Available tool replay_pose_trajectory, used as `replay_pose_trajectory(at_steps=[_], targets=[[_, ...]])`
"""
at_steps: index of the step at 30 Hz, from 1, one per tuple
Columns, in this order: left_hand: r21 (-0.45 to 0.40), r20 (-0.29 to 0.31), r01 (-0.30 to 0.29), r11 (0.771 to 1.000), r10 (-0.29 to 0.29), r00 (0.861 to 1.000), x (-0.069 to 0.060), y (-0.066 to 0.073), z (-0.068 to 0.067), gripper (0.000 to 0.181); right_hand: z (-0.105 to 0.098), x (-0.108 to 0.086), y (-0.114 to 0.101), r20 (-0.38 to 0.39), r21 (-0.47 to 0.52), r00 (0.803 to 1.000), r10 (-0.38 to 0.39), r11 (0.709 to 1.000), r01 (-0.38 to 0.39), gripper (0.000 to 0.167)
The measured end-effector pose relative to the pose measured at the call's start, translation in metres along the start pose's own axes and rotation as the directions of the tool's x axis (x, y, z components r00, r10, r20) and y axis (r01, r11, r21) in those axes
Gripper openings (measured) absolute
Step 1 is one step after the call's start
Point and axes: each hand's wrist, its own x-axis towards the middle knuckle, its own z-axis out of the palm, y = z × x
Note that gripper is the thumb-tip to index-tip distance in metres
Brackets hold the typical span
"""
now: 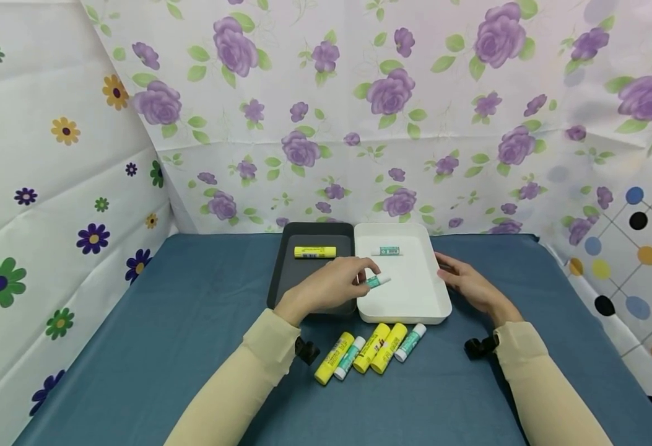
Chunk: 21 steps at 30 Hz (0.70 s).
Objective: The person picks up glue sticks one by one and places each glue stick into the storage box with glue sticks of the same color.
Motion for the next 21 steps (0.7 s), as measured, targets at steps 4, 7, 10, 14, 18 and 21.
replay_pose_trajectory(at_steps=[4, 7, 10, 14, 18, 21], targets=[[0.026, 0.033, -0.005, 1.000, 0.004, 0.999, 0.010, 0.006, -0.006, 0.033, 0.000, -0.001, 0.000, 0.002, 0.006, 1.000, 0.005, 1.000, -0.005, 0.068], [0.043, 0.048, -0.007, 0.999, 0.005, 0.999, 0.018, 0.009, -0.010, 0.033, 0.000, -0.001, 0.000, 0.003, 0.013, 1.000, 0.002, 1.000, -0.002, 0.068], [0.058, 0.064, -0.009, 0.998, 0.005, 0.998, 0.026, 0.010, -0.013, 0.034, 0.000, 0.000, -0.001, 0.006, 0.018, 1.000, 0.000, 1.000, 0.000, 0.068], [0.073, 0.096, 0.002, 0.997, -0.009, 0.995, 0.034, 0.011, -0.015, 0.035, 0.001, 0.000, -0.001, 0.005, 0.008, 1.000, -0.002, 1.000, 0.002, 0.067], [0.080, 0.124, 0.027, 0.996, -0.037, 0.992, 0.042, 0.010, -0.019, 0.036, 0.000, 0.001, 0.000, -0.001, 0.009, 1.000, 0.000, 1.000, 0.000, 0.066], [0.084, 0.139, 0.045, 0.995, -0.056, 0.989, 0.048, 0.009, -0.021, 0.037, 0.000, 0.000, 0.000, 0.009, 0.003, 1.000, -0.007, 1.000, 0.007, 0.066]])
